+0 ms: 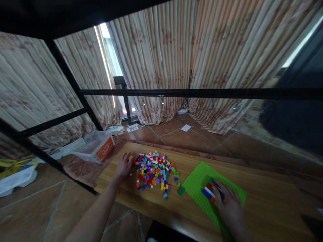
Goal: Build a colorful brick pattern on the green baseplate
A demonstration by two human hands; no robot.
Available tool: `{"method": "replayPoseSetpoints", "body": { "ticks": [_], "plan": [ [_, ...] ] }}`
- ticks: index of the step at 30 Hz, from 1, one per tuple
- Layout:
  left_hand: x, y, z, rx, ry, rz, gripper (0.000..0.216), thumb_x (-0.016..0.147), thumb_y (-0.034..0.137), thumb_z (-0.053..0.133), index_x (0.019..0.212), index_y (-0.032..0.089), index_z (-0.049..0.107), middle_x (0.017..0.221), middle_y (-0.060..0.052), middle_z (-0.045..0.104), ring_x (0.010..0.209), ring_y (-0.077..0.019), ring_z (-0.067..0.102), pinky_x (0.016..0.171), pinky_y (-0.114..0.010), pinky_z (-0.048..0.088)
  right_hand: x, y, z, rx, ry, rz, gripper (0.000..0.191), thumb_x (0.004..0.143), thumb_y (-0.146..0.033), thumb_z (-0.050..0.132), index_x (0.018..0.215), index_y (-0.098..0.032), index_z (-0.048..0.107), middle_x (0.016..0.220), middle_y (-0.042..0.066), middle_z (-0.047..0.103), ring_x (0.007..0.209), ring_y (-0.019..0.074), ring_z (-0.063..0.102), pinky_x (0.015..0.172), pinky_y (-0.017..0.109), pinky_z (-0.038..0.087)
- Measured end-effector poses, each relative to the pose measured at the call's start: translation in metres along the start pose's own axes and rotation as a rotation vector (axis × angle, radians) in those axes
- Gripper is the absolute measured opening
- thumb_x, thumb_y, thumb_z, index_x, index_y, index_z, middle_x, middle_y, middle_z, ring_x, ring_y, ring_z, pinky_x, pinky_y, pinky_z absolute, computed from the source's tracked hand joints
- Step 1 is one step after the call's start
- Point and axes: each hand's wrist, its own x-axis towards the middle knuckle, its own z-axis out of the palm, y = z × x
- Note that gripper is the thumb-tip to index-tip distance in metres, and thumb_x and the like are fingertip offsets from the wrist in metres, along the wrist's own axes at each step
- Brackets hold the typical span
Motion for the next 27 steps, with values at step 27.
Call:
{"method": "replayPoseSetpoints", "body": {
  "ticks": [27],
  "plan": [
    [-0.086,0.098,0.046,-0.355,0.313,-0.119,0.044,0.098,0.043,0.034,0.124,0.017,0.058,0.133,-0.015,0.057,0.128,-0.0253,0.049,0.110,-0.046,0.038,-0.001,0.005,0.002,-0.002,0.015,-0.028,0.051,0.090,-0.055,0.037,0.114,-0.018,0.063,0.111,0.013,0.068,0.100,0.0303,0.060,0.091,0.049,0.046]
  ]
}}
